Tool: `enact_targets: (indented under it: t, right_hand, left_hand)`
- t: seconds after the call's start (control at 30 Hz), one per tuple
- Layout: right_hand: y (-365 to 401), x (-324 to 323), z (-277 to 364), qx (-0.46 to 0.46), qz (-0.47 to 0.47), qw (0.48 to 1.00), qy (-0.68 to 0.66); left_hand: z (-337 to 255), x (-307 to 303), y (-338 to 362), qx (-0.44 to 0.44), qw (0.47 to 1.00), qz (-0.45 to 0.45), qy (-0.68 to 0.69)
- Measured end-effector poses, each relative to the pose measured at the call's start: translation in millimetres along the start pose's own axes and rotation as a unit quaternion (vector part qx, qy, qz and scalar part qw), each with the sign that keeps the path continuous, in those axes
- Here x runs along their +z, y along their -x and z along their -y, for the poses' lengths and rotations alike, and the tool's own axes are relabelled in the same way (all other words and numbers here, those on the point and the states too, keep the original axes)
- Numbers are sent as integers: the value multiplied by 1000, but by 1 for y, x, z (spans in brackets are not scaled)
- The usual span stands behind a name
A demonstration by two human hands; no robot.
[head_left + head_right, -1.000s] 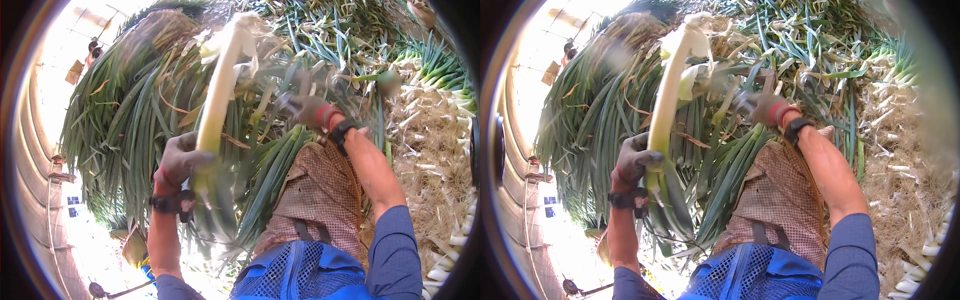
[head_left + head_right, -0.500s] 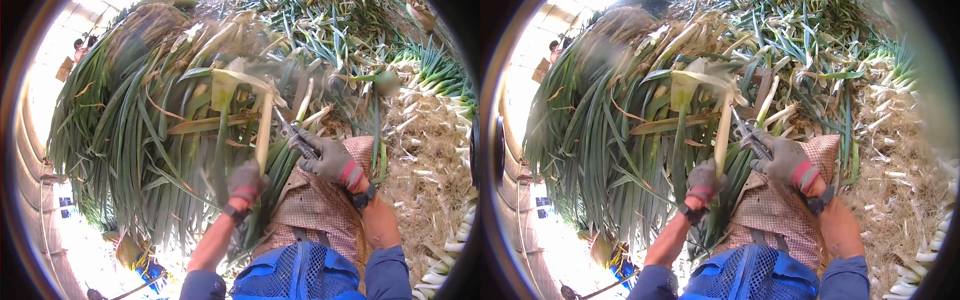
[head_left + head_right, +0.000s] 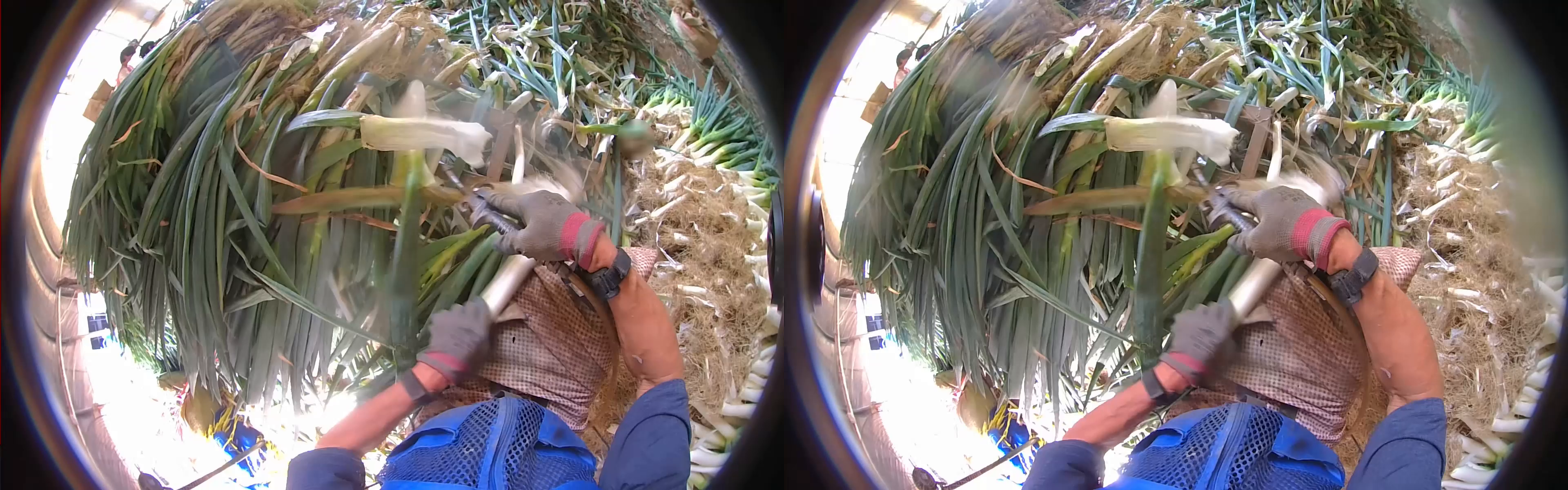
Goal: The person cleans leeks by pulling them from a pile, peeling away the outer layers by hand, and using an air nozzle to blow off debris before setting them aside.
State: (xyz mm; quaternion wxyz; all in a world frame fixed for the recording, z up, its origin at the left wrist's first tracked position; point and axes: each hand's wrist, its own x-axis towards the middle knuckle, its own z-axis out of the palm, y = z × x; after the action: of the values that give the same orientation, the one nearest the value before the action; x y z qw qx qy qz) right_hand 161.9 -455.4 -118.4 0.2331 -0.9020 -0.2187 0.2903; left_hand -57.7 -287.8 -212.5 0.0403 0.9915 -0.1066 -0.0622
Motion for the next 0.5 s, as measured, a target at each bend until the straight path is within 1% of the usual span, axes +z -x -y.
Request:
enact_targets:
  t: [0.03,0.07,0.17,0.2,0.27,0.3,0.33,0.37,0.4,0.43,0.47,0.5]
  right_hand:
    - [-1,5,-8,10,-10,1000,14]
    - [-5,2,-24,45,-29,999,3]
    - [7,-18,-50,146,-90,985,-35]
    - [8,-4,-71,27,-176,982,-71]
    - [20,-14,-49,46,-144,982,-110]
    - [22,-10,-45,43,-134,976,-169]
    - [23,-6,-40,42,-123,965,-227]
    - [25,-1,-36,42,-113,951,-285]
    - [21,17,-41,12,-118,915,-386]
    - [17,27,-43,-18,-124,866,-483]
    - [25,10,-31,48,-81,912,-400]
    - [24,13,-33,39,-83,916,-392]
  left_hand:
    - [-5,7,1,38,999,10,-27]
    - [-4,9,-2,11,999,16,49]
    - [8,2,-16,-45,989,60,125]
    - [14,-13,-22,-49,984,64,157]
    - [36,-55,-38,-53,971,74,221]
    - [50,-58,-50,-43,981,-35,185]
    - [61,-71,-66,-57,972,-132,184]
    - [76,-71,-86,-83,971,-153,161]
    - [89,-64,-108,-107,969,-175,138]
    - [100,-43,-132,-143,974,-144,103]
    - [110,-22,-153,-177,976,-112,67]
    - [114,-15,-169,-202,975,-72,53]
